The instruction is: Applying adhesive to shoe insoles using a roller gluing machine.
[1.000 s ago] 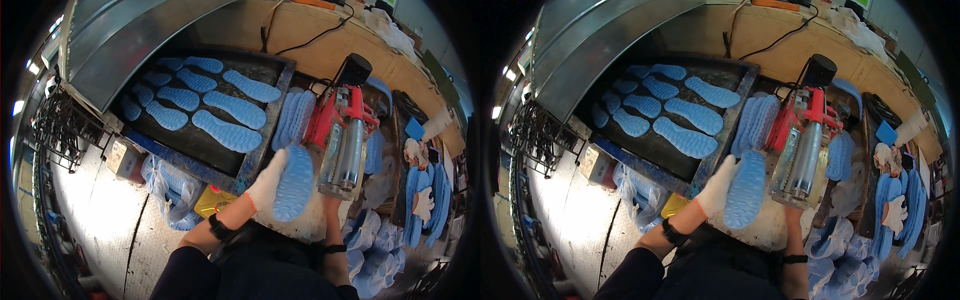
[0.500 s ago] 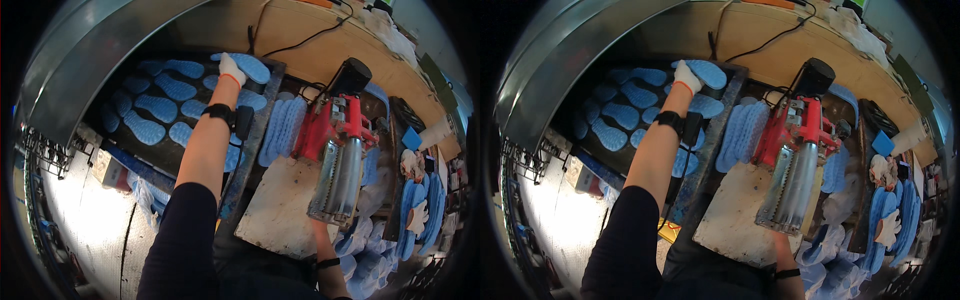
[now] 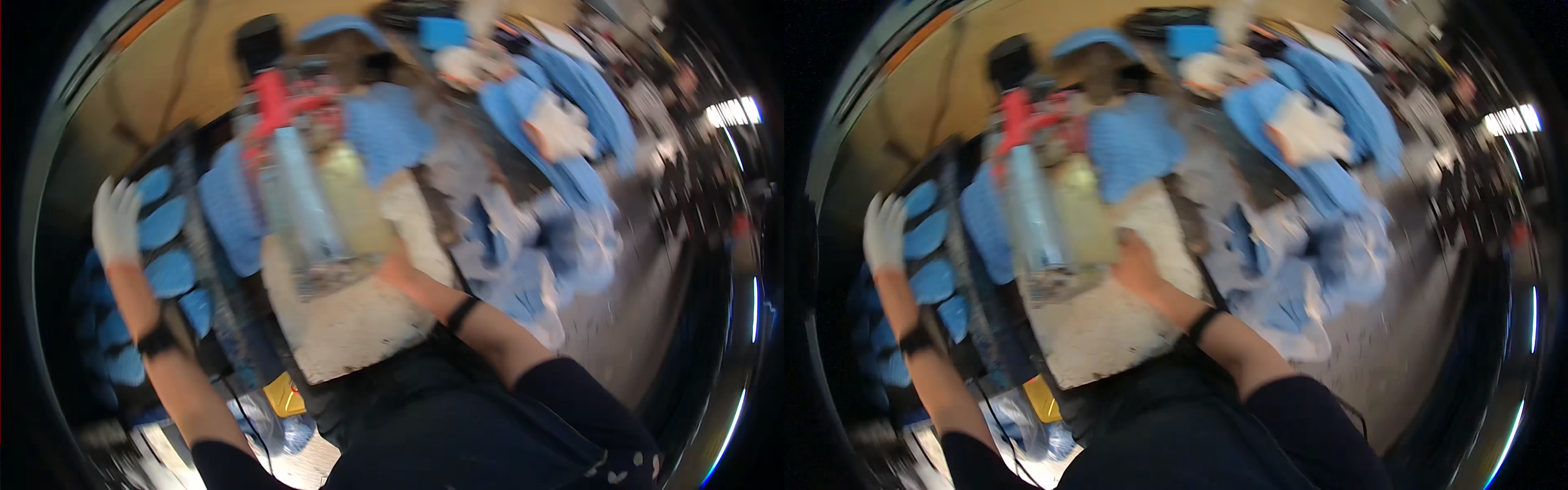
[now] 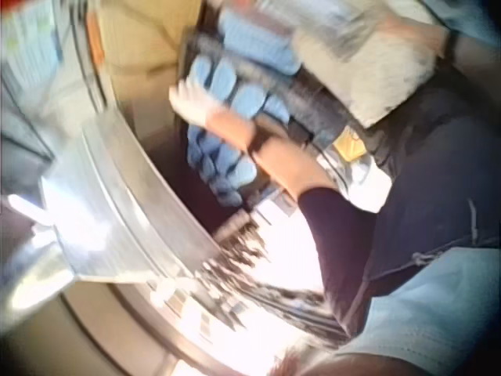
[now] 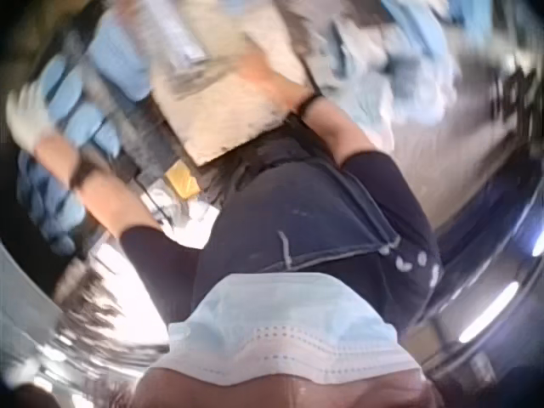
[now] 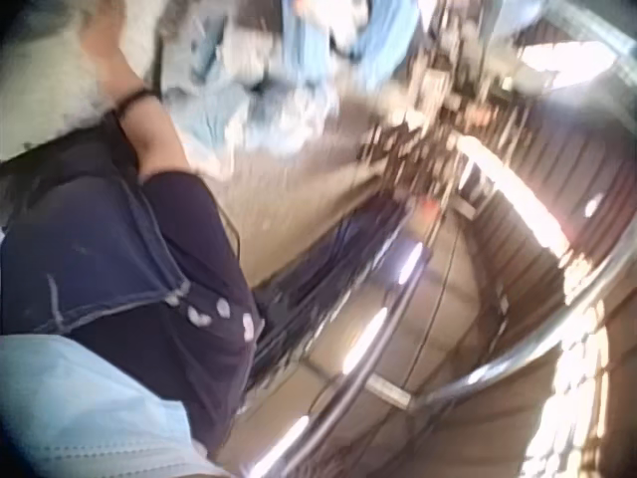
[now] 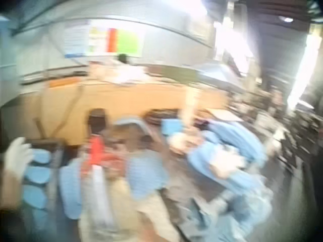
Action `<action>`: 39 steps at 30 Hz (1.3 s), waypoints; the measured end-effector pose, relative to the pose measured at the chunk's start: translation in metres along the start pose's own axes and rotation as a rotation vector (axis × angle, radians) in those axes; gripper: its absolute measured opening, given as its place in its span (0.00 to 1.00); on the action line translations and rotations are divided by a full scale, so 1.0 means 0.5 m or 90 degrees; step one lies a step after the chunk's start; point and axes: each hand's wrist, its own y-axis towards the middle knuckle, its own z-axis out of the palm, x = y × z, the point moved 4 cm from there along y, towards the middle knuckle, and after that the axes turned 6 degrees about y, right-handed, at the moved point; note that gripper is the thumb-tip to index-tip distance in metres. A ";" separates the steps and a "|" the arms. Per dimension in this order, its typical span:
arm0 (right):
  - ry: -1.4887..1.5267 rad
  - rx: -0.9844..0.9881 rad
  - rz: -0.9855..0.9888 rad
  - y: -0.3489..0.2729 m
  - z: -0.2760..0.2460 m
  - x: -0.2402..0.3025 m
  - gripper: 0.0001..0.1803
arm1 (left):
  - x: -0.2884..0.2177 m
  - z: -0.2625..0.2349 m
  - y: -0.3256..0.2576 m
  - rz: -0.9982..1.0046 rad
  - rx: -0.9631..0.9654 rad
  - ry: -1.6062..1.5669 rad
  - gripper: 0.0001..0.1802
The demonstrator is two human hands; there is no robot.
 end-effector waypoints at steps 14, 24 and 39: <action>0.368 -0.262 0.173 -0.121 -0.358 -0.193 0.08 | 0.368 0.503 -0.670 0.076 0.086 0.776 0.18; 0.206 -0.142 0.618 -0.452 -0.263 -0.679 0.13 | 0.483 0.640 -0.614 0.112 0.128 0.911 0.17; 0.291 -0.255 0.617 -0.296 -0.082 -0.677 0.34 | 0.476 0.621 -0.608 0.074 0.092 1.056 0.13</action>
